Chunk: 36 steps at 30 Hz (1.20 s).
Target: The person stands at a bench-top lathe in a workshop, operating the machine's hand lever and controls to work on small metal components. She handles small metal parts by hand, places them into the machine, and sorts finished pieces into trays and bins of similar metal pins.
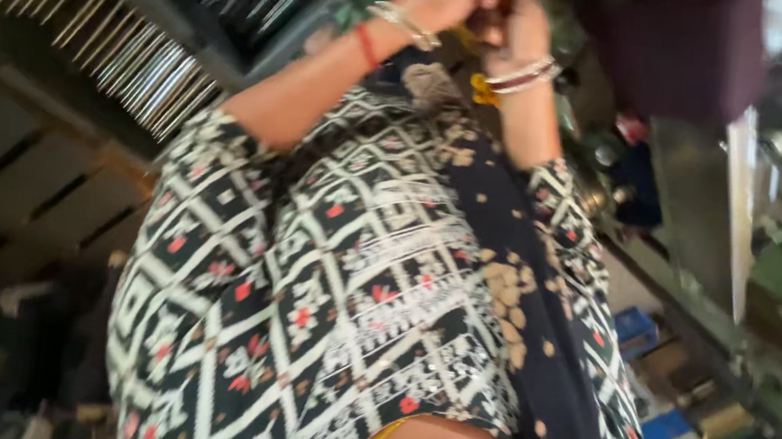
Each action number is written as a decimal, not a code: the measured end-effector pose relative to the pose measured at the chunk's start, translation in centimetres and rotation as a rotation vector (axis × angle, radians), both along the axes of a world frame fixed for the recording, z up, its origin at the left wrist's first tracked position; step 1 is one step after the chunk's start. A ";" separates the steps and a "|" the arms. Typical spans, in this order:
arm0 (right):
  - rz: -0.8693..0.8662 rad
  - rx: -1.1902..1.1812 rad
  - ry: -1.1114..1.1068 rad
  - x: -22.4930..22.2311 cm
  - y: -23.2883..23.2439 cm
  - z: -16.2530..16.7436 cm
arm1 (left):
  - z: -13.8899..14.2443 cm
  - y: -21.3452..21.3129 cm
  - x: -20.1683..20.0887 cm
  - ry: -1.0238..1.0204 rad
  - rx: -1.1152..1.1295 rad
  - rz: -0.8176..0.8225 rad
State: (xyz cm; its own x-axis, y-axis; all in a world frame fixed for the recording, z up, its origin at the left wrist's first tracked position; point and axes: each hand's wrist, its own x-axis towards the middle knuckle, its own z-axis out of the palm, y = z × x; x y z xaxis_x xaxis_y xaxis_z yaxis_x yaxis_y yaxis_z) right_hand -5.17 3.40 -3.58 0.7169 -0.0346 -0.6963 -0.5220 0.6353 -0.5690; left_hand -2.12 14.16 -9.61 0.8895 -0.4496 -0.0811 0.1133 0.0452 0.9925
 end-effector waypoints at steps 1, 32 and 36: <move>0.041 0.101 -0.001 0.1 0.0 0.6 | -0.2 -0.4 -0.1 0.036 -0.013 -0.033; 0.362 -0.070 -0.088 -1.3 -4.3 -2.8 | 2.5 4.7 1.2 -1.321 0.404 0.167; 0.442 0.087 -0.051 -2.9 -6.5 -3.5 | 4.3 5.1 2.3 -1.335 0.441 0.039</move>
State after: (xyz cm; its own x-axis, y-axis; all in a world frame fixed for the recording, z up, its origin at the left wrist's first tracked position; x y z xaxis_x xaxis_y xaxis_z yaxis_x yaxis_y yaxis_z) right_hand -8.09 -3.09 -7.04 0.6836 0.3394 -0.6461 -0.7262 0.4046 -0.5558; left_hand 0.17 19.24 -5.27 0.4180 -0.5827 0.6969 -0.9069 -0.3120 0.2831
